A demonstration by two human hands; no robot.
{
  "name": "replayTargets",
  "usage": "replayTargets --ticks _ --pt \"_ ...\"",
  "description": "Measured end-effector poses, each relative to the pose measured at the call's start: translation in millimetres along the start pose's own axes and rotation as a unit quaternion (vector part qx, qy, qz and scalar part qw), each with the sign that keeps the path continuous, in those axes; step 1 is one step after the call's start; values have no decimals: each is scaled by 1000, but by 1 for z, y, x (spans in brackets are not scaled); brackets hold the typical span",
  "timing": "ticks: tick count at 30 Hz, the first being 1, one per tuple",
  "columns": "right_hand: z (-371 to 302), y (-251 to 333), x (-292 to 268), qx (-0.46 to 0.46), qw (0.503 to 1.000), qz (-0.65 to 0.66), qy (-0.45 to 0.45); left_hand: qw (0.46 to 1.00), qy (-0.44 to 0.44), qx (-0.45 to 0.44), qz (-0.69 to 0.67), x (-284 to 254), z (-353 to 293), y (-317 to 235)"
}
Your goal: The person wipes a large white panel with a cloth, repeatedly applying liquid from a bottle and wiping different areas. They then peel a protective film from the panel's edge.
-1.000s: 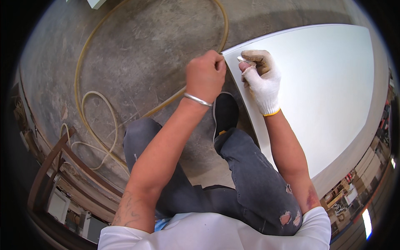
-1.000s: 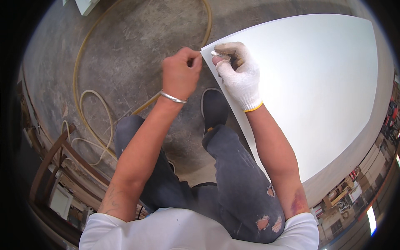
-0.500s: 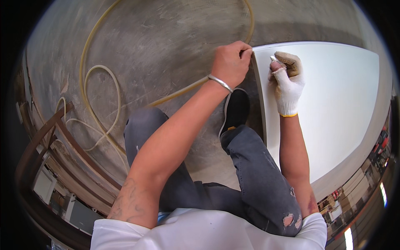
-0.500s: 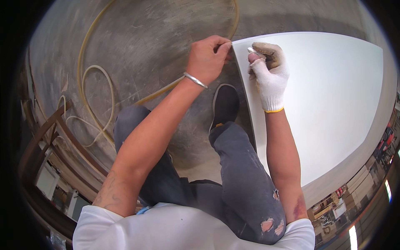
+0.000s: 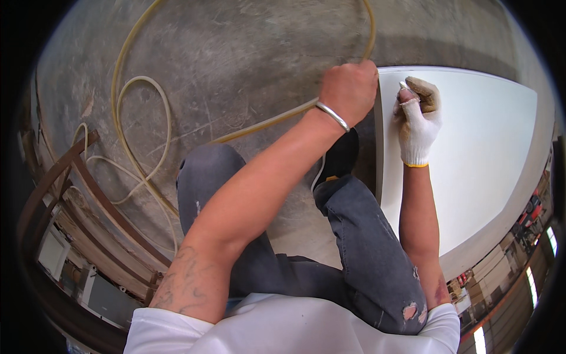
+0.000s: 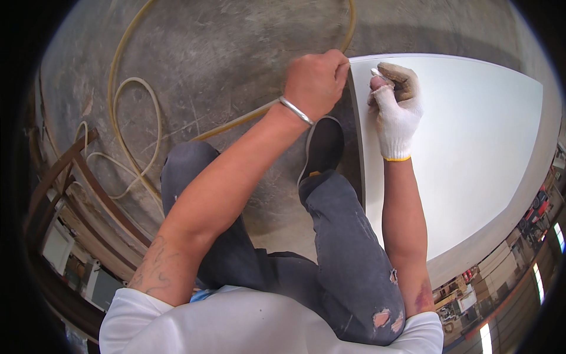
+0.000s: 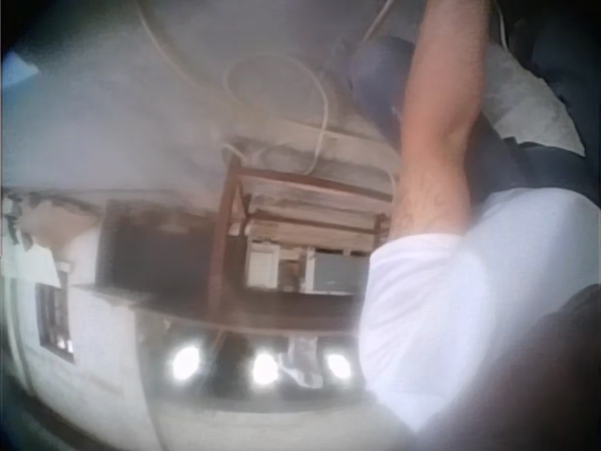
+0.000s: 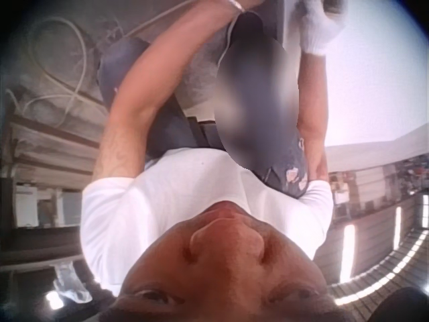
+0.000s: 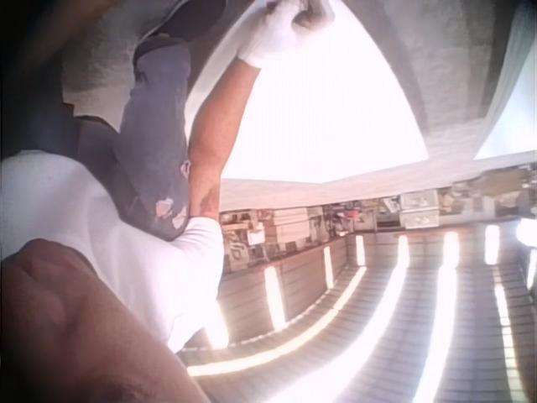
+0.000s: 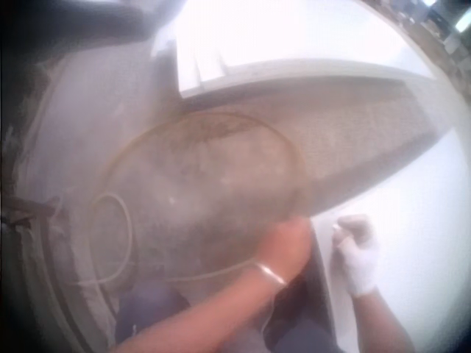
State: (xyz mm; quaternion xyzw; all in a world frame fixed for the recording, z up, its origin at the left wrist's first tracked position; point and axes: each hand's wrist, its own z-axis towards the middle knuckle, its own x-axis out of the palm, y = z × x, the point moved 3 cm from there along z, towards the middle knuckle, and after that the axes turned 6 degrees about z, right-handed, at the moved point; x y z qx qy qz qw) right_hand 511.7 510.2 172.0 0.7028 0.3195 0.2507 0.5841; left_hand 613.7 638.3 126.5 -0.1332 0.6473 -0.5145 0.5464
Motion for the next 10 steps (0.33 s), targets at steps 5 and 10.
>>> replayTargets --ticks 5,10 --pt "0 3 -1 0 1000 -28 0 998 -9 -8 -59 -1 -6 4" --pt "0 -6 -7 3 1000 -4 9 977 29 -87 -193 5 -9 22"
